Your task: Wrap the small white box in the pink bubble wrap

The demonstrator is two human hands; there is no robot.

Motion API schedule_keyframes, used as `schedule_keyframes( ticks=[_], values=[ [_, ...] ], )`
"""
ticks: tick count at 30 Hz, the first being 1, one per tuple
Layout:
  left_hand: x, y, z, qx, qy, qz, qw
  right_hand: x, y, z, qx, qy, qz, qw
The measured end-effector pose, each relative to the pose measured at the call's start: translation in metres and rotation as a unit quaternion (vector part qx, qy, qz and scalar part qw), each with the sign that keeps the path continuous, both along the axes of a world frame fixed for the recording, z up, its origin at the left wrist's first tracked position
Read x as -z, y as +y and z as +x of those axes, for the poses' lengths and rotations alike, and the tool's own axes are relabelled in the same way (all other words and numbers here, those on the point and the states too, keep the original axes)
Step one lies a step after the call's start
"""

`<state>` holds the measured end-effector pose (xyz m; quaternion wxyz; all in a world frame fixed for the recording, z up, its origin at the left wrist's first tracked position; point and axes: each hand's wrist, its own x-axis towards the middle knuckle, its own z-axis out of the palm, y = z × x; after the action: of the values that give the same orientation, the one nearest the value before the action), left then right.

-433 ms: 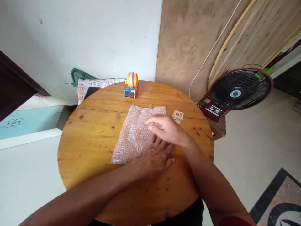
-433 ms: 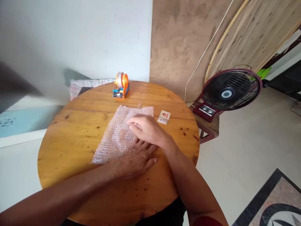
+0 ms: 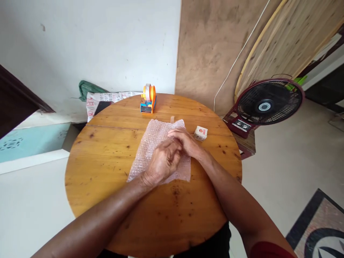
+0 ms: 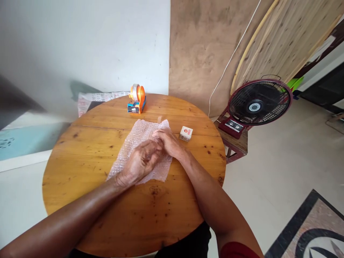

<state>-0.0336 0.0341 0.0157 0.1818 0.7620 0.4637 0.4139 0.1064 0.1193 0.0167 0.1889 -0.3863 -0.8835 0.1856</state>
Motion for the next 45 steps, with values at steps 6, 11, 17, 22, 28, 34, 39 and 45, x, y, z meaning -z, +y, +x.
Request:
schedule_keyframes(
  ticks=[6,11,17,22,28,34,39,45],
  values=[
    [0.019,0.02,-0.014,-0.097,0.183,-0.036,0.978,0.021,0.006,-0.003,-0.053,0.054,0.061,0.995],
    [0.021,0.014,-0.016,-0.125,0.275,-0.069,0.951,0.019,0.012,0.008,0.012,0.003,0.068,0.998],
    [0.011,0.006,-0.018,-0.15,0.289,-0.093,0.941,0.012,0.009,0.01,0.03,-0.065,0.071,0.995],
    [0.009,0.007,-0.02,-0.166,0.305,-0.11,0.931,0.008,0.007,0.011,0.033,-0.087,0.07,0.993],
    [0.01,0.008,-0.018,-0.175,0.341,-0.161,0.91,-0.005,-0.007,0.002,0.023,-0.103,0.123,0.987],
    [0.005,0.008,-0.018,-0.156,0.358,-0.186,0.902,-0.013,-0.009,0.007,-0.04,-0.167,0.039,0.984],
    [0.0,0.012,-0.028,-0.111,0.355,-0.223,0.901,-0.013,-0.001,0.021,-0.051,-0.192,-0.015,0.98],
    [-0.003,0.022,-0.049,-0.129,0.325,-0.196,0.916,-0.015,0.002,0.023,-0.061,-0.219,-0.05,0.973]
  ],
)
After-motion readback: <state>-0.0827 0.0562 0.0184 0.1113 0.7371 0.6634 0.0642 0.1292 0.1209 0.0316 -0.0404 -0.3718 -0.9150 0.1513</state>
